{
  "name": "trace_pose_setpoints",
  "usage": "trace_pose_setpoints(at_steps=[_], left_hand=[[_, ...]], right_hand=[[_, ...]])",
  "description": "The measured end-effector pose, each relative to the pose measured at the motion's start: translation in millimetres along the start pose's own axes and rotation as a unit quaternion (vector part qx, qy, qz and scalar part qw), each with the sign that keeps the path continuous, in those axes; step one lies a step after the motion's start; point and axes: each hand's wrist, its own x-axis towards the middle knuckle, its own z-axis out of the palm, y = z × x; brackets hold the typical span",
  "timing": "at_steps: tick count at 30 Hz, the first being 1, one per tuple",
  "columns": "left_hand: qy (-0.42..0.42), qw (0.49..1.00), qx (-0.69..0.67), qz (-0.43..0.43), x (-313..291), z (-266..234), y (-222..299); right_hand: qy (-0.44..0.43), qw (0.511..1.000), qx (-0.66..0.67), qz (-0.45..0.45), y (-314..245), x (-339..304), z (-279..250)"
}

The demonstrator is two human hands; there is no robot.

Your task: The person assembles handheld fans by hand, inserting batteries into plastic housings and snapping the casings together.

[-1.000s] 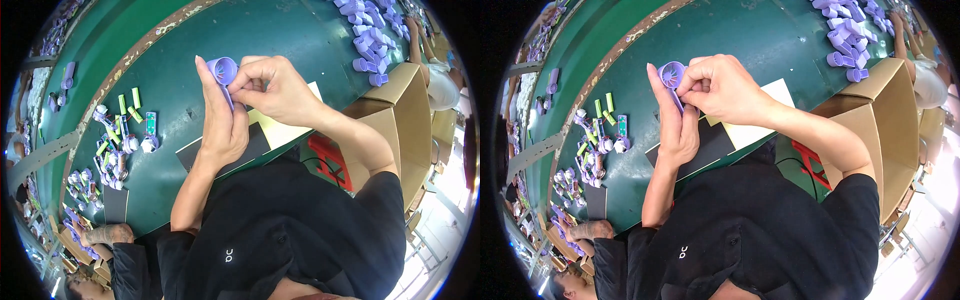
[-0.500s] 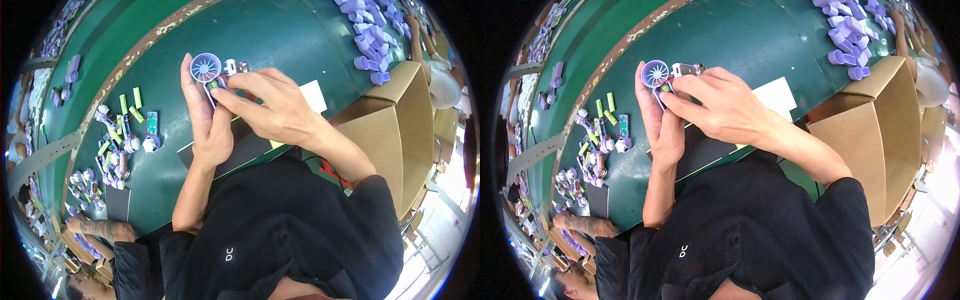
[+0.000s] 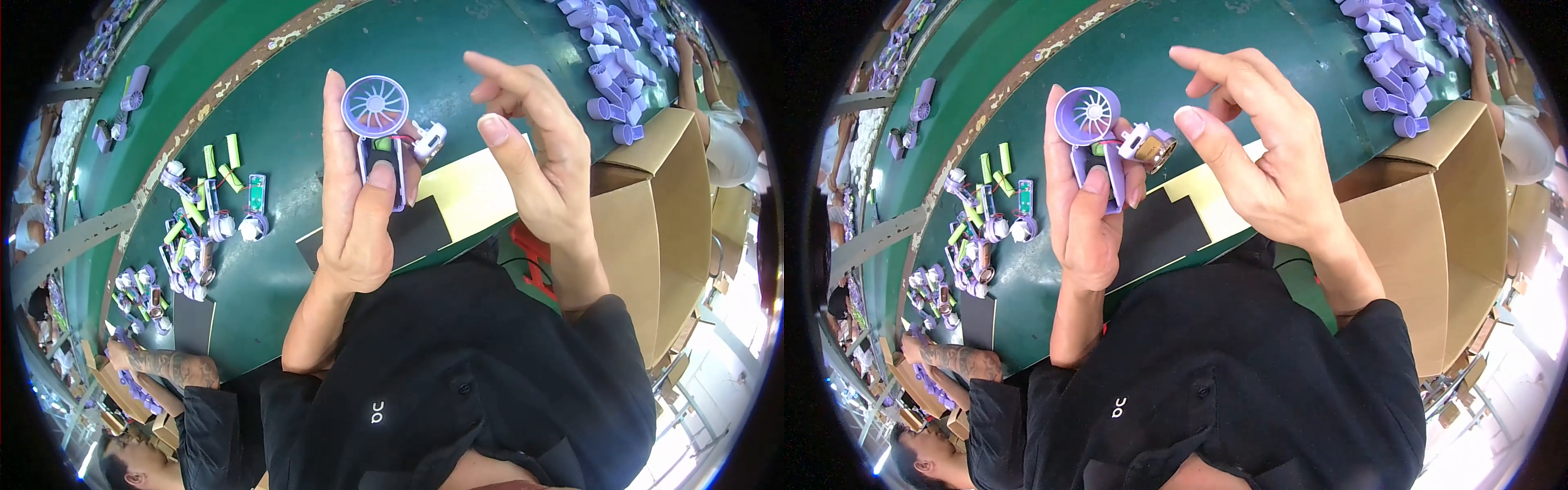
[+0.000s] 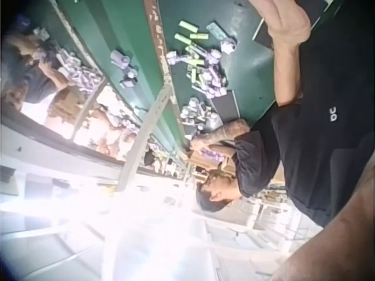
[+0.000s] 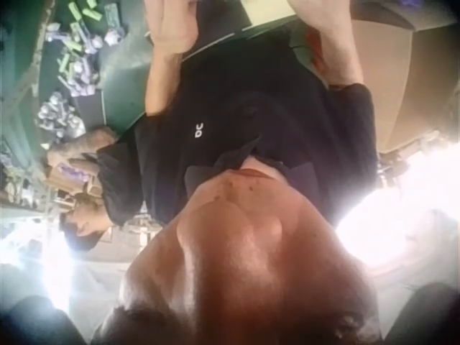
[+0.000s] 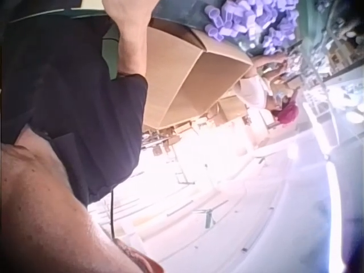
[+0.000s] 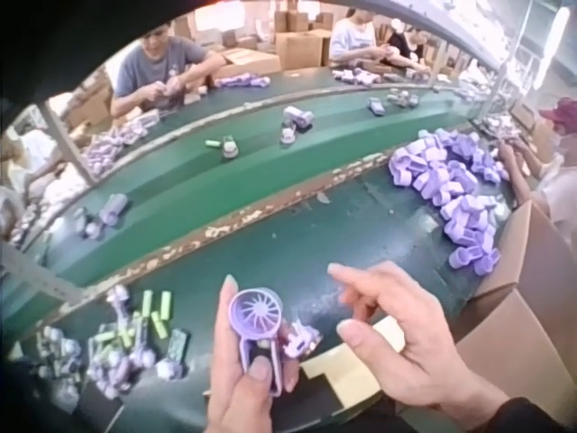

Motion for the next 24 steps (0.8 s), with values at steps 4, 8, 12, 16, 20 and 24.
trace_pose_setpoints(at_steps=[4, 8, 12, 16, 20, 24], left_hand=[[0.019, 1.0, 0.011, 0.02, -1, 2, -4], [0.02, 0.998, 0.024, 0.054, 1, 1, -10], [0.034, 0.997, 0.027, 0.067, 3, 2, -15], [0.041, 0.997, 0.031, 0.061, 4, 5, -14], [0.055, 0.991, 0.11, 0.047, 2, 2, -18], [0.041, 0.993, 0.11, 0.025, 1, 0, -19]], right_hand=[[-0.04, 0.996, 0.03, 0.077, 8, -4, 2], [-0.146, 0.979, 0.087, 0.109, 26, -21, 11], [-0.227, 0.911, 0.251, 0.238, 26, -27, 26], [-0.215, 0.747, 0.508, 0.371, 39, -28, 24], [-0.116, 0.733, 0.537, 0.401, 38, -24, 29], [0.004, 0.821, 0.452, 0.349, 26, -16, 31]])
